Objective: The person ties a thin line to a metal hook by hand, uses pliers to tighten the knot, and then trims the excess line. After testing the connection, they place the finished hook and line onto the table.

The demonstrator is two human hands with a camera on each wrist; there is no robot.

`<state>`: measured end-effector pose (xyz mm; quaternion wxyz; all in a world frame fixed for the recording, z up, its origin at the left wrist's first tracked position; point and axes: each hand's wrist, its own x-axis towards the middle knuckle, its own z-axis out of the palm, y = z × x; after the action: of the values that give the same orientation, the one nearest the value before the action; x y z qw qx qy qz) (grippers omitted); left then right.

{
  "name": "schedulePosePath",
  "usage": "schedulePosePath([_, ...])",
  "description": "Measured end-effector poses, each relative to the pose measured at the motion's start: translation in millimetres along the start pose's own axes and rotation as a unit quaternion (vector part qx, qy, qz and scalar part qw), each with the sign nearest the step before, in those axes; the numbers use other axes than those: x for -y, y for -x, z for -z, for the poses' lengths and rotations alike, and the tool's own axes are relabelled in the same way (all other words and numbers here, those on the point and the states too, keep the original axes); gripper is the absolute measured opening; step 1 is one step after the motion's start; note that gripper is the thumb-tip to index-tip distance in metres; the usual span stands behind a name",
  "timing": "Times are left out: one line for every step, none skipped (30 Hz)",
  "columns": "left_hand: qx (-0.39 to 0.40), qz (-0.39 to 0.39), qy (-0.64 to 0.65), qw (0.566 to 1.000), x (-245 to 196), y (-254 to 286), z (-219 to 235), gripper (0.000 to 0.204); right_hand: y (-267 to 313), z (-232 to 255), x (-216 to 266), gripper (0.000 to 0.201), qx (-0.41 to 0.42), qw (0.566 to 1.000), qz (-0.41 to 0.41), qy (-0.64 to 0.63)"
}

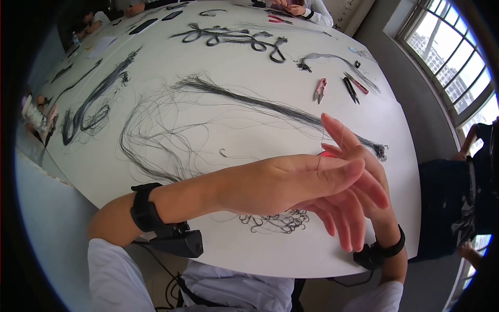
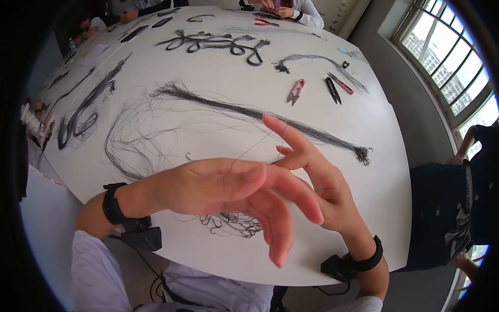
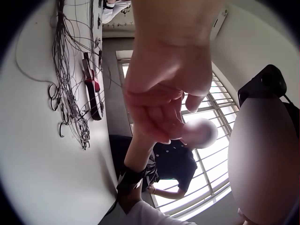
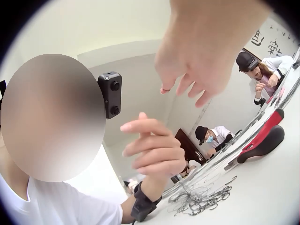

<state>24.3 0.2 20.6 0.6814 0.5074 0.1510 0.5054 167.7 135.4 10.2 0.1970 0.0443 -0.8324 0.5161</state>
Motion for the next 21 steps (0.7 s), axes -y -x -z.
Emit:
schedulePosePath([-0.004, -0.019, 0.014, 1.000, -3.7, -3.2, 3.5, 0.061, -3.2, -11.5, 20.1, 0.021, -0.042, 0.982, -0.165, -0.075])
schedulePosePath([-0.004, -0.019, 0.009, 1.000, -9.5, -5.3, 3.7, 0.061, 3.7, -6.5, 11.7, 0.014, 0.043, 0.991, -0.120, 0.049])
schedulePosePath([-0.059, -0.064, 0.003, 0.996, -15.8, -7.0, 2.5, 0.060, 3.0, -11.3, 14.3, 0.010, 0.062, 0.985, -0.125, 0.100])
schedulePosePath([-0.113, -0.108, -0.003, 0.988, -21.2, -7.8, 2.5, 0.060, 0.5, -15.6, 16.5, 0.008, 0.080, 0.977, -0.129, 0.152])
schedulePosePath([-0.142, -0.138, -0.026, 0.980, -24.3, -8.3, 5.5, 0.061, -1.6, -15.8, 8.1, 0.008, 0.109, 0.970, -0.063, 0.210])
schedulePosePath([-0.172, -0.167, -0.047, 0.970, -26.1, -8.6, 9.9, 0.062, -3.1, -18.2, 8.5, 0.008, 0.109, 0.969, -0.059, 0.213])
schedulePosePath([-0.196, -0.181, -0.064, 0.962, -28.0, -7.0, 14.8, 0.058, -3.5, -23.3, 9.5, 0.009, 0.107, 0.970, -0.004, 0.219])
schedulePosePath([-0.195, -0.185, -0.068, 0.961, -28.4, -7.4, 17.4, 0.058, -3.4, -27.4, 10.9, 0.010, 0.105, 0.968, 0.051, 0.224])
schedulePosePath([-0.232, -0.205, -0.069, 0.948, -28.5, -8.3, 19.5, 0.056, -2.4, -29.7, 13.1, 0.012, 0.125, 0.968, 0.054, 0.209])
schedulePosePath([-0.269, -0.224, -0.069, 0.934, -27.8, -8.5, 21.3, 0.055, -0.9, -32.2, 15.7, 0.012, 0.126, 0.968, 0.056, 0.211])
schedulePosePath([-0.277, -0.224, -0.059, 0.932, -26.8, -7.8, 23.0, 0.054, 0.5, -34.9, 18.1, 0.012, 0.149, 0.966, 0.044, 0.207])
schedulePosePath([-0.276, -0.226, -0.061, 0.932, -26.9, -6.9, 23.2, 0.054, 1.8, -37.7, 19.6, 0.013, 0.171, 0.964, 0.031, 0.203])
schedulePosePath([-0.273, -0.212, -0.045, 0.937, -27.3, -6.0, 22.9, 0.053, 3.2, -40.6, 20.0, 0.013, 0.167, 0.959, 0.026, 0.225])
schedulePosePath([-0.268, -0.197, -0.029, 0.942, -28.6, -5.4, 22.2, 0.051, 4.8, -41.7, 19.6, 0.013, 0.166, 0.959, 0.028, 0.227])
schedulePosePath([-0.266, -0.198, -0.033, 0.943, -31.0, -4.6, 21.7, 0.051, 5.8, -42.3, 18.2, 0.013, 0.134, 0.953, 0.030, 0.272])
schedulePosePath([-0.241, -0.178, -0.024, 0.954, -33.6, -3.5, 21.1, 0.054, 6.7, -42.1, 17.2, 0.013, 0.101, 0.943, 0.032, 0.315])
schedulePosePath([-0.215, -0.158, -0.014, 0.964, -36.1, -2.8, 20.6, 0.057, 7.1, -40.9, 16.8, 0.013, 0.098, 0.942, 0.034, 0.318])
schedulePosePath([-0.211, -0.159, -0.019, 0.964, -38.3, -3.1, 19.8, 0.057, 7.2, -38.6, 16.4, 0.012, 0.105, 0.940, 0.031, 0.323])
schedulePosePath([-0.209, -0.159, 0.001, 0.965, -40.0, -3.1, 18.7, 0.060, 7.3, -37.3, 16.1, 0.011, 0.112, 0.938, 0.028, 0.328])
schedulePosePath([-0.207, -0.160, 0.021, 0.965, -41.7, -2.8, 17.8, 0.063, 8.1, -38.0, 15.9, 0.011, 0.110, 0.937, 0.031, 0.330])
schedulePosePath([-0.183, -0.162, 0.050, 0.968, -42.8, -1.6, 19.4, 0.070, 9.7, -39.5, 15.9, 0.011, 0.119, 0.945, 0.029, 0.304])
